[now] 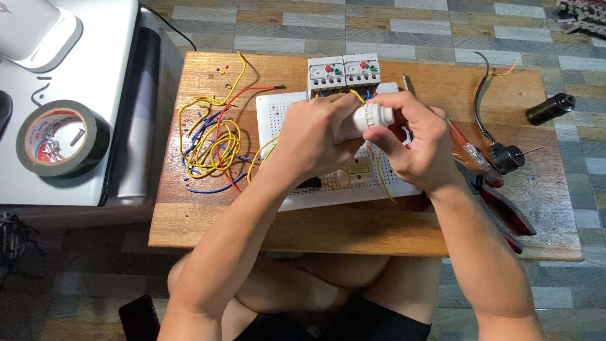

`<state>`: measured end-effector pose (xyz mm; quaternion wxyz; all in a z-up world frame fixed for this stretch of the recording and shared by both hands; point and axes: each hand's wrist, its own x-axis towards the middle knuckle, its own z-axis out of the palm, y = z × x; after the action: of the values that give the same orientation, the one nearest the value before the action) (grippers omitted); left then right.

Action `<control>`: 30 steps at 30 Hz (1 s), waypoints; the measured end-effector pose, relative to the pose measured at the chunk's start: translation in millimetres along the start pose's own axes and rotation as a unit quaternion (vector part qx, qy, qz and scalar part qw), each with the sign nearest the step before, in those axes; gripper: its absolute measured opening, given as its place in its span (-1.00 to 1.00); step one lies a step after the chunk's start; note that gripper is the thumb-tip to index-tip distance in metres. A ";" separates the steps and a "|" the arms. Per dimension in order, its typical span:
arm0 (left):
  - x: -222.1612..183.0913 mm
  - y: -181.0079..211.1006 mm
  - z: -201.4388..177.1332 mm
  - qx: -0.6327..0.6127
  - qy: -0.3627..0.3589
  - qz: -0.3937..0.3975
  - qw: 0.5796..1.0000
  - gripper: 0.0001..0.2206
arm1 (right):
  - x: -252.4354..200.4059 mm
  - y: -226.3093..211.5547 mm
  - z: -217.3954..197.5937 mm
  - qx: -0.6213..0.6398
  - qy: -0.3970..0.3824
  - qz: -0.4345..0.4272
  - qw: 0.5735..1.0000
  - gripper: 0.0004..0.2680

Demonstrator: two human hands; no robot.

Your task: Wiring an electrical control panel by connecting wires to terminal blocks and a light socket using a screwdriver.

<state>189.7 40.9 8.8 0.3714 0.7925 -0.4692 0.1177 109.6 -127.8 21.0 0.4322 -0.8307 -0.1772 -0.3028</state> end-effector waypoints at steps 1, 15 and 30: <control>0.3 0.0 -1.1 0.000 -0.008 -0.001 1.000 -0.71 | 0.2 0.7 0.6 -0.001 -0.003 -0.005 1.000 -0.64; -4.0 -7.2 15.4 0.092 0.017 0.023 0.995 -0.64 | -9.5 1.6 17.8 0.015 0.055 0.033 0.998 -0.71; -9.1 7.2 21.5 0.043 -0.022 0.020 0.999 -0.63 | -19.4 -9.4 21.8 -0.118 0.162 -0.030 0.979 -0.76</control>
<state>175.3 29.8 -7.5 0.3244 0.8004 -0.4877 0.1276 97.4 -105.1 4.4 0.3445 -0.8102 -0.0930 -0.4651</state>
